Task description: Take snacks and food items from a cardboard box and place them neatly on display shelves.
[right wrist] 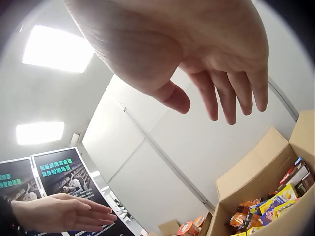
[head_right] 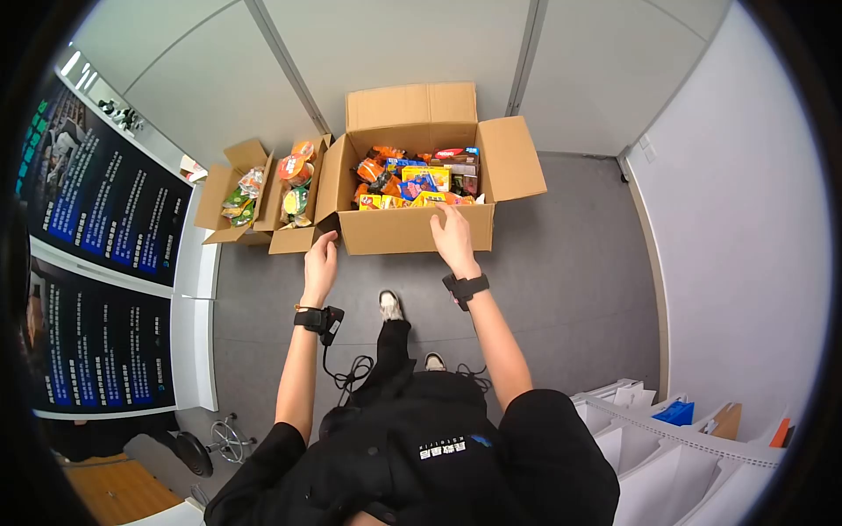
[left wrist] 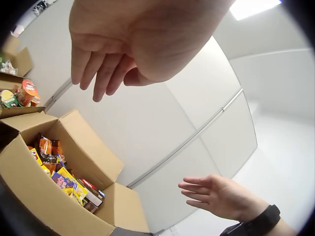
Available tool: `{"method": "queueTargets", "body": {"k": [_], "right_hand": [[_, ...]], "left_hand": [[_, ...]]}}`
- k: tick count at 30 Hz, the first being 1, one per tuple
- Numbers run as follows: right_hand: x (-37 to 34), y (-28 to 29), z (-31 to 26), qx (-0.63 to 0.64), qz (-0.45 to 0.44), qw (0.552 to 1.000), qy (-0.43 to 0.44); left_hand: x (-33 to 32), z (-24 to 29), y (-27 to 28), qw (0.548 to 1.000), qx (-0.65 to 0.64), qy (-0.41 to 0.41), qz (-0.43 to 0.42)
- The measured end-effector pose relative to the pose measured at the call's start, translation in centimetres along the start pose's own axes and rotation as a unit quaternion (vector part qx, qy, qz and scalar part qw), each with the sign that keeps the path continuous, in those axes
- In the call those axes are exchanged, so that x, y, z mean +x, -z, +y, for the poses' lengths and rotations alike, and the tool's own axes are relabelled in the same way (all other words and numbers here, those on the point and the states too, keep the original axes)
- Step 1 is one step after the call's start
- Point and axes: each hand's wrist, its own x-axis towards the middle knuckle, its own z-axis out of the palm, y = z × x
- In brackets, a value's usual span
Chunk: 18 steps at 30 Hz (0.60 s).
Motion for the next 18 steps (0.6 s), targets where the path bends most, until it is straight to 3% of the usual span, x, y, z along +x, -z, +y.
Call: {"method": "queueTargets", "body": {"k": [6,18], "right_hand": [[6.0,-3.9,1.3,-0.018,0.003,1.0,-0.022],[20.5,-12.3,4.0,-0.073,-0.005,0.991,-0.116]], "left_hand": [[7.5,-3.3,-2.1,0.999,-0.024,-0.023,-0.014],[26.1,-9.6,-6.2,0.993,-0.057,0.033,-0.097]]}}
